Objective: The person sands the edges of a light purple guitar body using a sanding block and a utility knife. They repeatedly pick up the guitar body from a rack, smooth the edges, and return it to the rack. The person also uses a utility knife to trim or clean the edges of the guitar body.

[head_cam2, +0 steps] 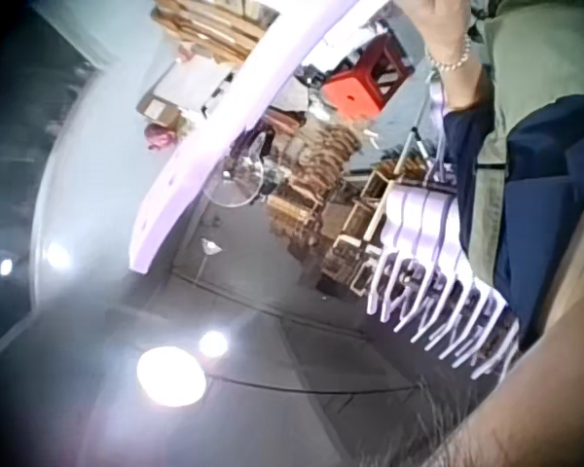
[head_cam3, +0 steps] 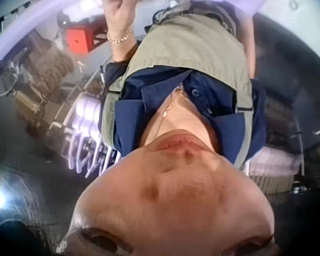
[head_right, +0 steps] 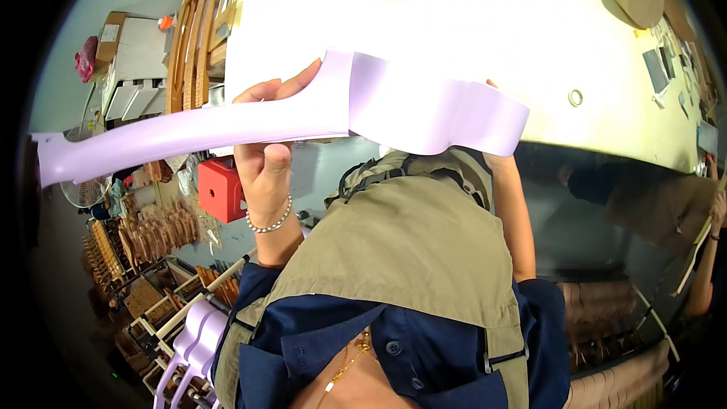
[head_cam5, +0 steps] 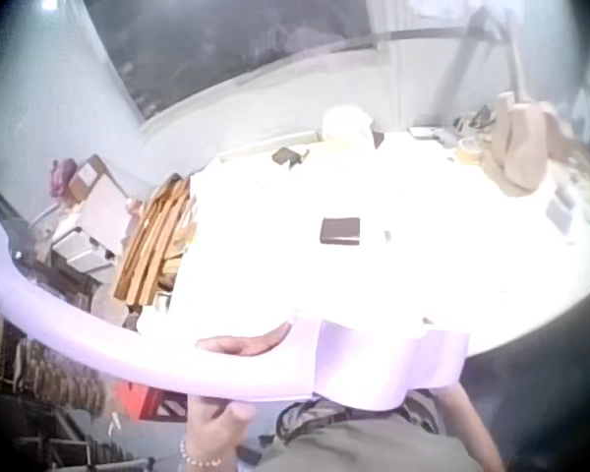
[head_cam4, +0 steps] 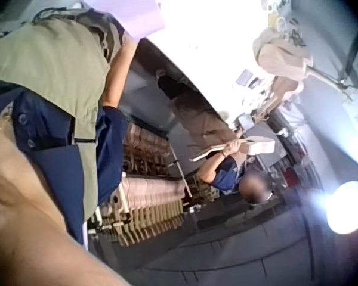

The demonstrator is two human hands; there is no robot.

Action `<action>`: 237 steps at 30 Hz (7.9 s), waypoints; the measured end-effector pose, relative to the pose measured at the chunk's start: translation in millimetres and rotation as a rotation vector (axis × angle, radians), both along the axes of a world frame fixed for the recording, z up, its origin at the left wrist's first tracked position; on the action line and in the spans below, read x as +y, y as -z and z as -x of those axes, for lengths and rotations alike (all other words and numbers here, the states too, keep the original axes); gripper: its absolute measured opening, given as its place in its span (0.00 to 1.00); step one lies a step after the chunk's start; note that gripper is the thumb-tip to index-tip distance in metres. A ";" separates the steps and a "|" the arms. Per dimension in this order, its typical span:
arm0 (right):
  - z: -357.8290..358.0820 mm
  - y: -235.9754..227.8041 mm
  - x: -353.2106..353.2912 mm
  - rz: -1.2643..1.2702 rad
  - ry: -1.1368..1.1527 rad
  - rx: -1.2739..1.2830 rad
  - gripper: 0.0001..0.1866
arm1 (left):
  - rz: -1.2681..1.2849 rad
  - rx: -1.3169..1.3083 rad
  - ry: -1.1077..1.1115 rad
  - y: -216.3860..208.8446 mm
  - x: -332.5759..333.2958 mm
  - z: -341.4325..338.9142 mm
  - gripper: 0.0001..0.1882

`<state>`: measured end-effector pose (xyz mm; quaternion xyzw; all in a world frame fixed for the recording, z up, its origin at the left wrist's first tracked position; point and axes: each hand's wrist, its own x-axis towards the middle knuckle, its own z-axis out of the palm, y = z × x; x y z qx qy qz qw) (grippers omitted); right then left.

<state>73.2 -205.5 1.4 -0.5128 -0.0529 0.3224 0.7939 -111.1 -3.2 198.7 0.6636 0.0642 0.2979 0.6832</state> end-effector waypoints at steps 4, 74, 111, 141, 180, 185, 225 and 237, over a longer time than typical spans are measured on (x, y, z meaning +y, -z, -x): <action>4.1 9.5 2.9 0.058 -0.138 -0.120 0.34 | 0.045 0.005 -0.050 -6.7 -12.7 -2.2 0.30; 4.5 -84.9 66.9 0.012 -0.478 -0.905 0.41 | 1.083 -0.142 -0.684 181.2 19.0 157.0 0.19; 11.1 -117.5 36.8 0.641 -0.270 -1.293 0.56 | -0.073 -0.076 -0.135 4.7 5.1 -46.9 0.24; 26.2 -47.1 8.4 0.102 -0.235 -0.075 0.46 | 0.803 0.146 -0.522 121.6 82.8 28.4 0.26; -1.7 56.7 -41.8 -0.070 -0.091 -0.092 0.41 | 0.400 -0.225 -0.015 68.5 32.4 0.6 0.19; 4.9 49.7 -38.9 -0.179 0.212 0.437 0.27 | 0.456 -0.190 0.042 67.5 25.0 -9.2 0.19; 18.0 -3.1 -33.7 -0.105 -0.331 0.432 0.22 | 0.504 -0.296 -0.104 27.6 55.3 -13.7 0.22; 27.2 11.9 -22.5 -0.119 -0.416 0.545 0.20 | 0.398 -0.203 -0.084 10.0 39.3 -16.7 0.26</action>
